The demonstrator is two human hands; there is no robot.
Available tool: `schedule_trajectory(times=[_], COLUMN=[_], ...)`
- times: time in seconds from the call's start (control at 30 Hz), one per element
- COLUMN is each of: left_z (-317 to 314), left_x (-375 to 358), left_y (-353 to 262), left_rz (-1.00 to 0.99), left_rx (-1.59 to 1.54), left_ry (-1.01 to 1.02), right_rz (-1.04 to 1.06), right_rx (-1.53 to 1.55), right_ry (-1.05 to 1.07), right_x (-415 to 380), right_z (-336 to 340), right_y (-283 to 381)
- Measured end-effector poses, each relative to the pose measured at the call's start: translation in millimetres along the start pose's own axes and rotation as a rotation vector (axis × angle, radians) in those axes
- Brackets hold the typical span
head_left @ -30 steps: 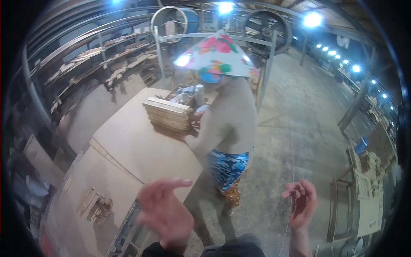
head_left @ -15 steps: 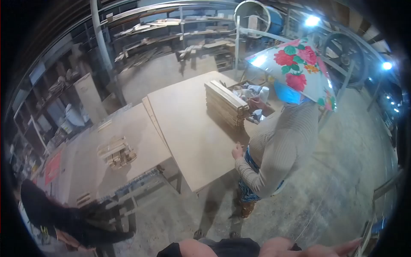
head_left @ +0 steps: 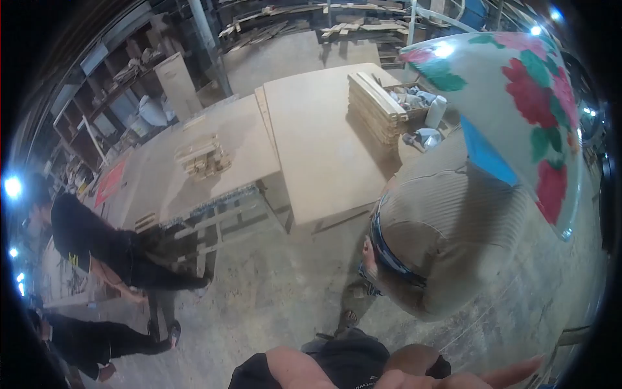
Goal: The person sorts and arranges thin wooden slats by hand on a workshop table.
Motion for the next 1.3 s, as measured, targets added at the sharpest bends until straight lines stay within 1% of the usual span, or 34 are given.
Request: schedule_trajectory(times=[0.33,0.43,0.53,0.6,0.67,0.77,0.83,0.87,0.9,0.97,1.0,1.07,1.1,1.17,1.2,1.3], left_z=[-22.1,-30.1,-45.3,-56.5,-69.2,-89.7,-113.4,-129.2,-150.3,-180.4,-194.7,-219.2,-230.0,-244.1,-254.6,-282.1], left_x=[-36.1,-54.0,-69.5,-87.9,-110.4,-154.2,-177.7,-186.6,-190.9,-190.2,-192.5,-210.7,-218.0,-244.7,-255.2,-292.0], left_y=[-60.6,-75.7,-88.6,-100.2,-109.8,-129.5,-143.8,-155.3,-169.0,-180.1,-182.7,-181.9,-179.0,-173.8,-177.7,-191.3], left_rz=[-0.158,-0.222,-0.346,-0.463,-0.601,-0.864,-1.038,-1.067,-1.009,-1.201,-1.268,-1.306,-1.299,-1.261,-1.258,-1.239], left_rx=[0.194,0.272,0.412,0.518,0.646,0.846,0.971,1.053,1.119,1.613,1.770,1.901,1.938,1.989,2.013,2.064], left_ry=[-0.058,-0.069,-0.059,-0.064,-0.081,-0.118,-0.115,-0.068,0.069,0.076,0.106,0.171,0.199,0.249,0.259,0.264], right_rz=[-0.177,-0.242,-0.348,-0.494,-0.544,-0.525,-0.514,-0.494,-0.473,-0.476,-0.485,-0.645,-0.810,-0.694,-0.754,-0.657], right_rx=[0.199,0.346,0.549,0.742,0.743,0.387,0.143,0.004,-0.125,-0.293,-0.331,-0.372,-0.396,-0.615,-0.754,-0.831], right_ry=[-0.062,-0.100,-0.129,0.059,0.089,0.110,0.189,0.241,0.301,0.460,0.541,0.678,0.766,0.811,0.790,0.807], right_x=[-80.8,-103.7,-126.0,-153.0,-164.0,-169.6,-176.7,-181.4,-187.8,-203.2,-213.6,-240.1,-248.2,-261.7,-271.2,-290.4], right_z=[-43.1,-63.7,-85.1,-66.9,-62.9,-31.5,-2.0,12.4,26.4,51.6,61.6,77.5,84.2,95.2,103.7,108.7], right_y=[-15.1,-7.6,8.1,24.5,46.7,85.4,104.4,114.5,124.6,137.3,144.1,159.4,169.0,185.2,192.3,195.7])
Point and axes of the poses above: each hand's wrist, its own x-axis towards the middle knuckle, its own z-axis out of the back of the hand, y = z × x, the point moved 4 cm from there along x, towards the middle knuckle, and after that the axes turned 10 degrees about -x, right-handed, at the moved point
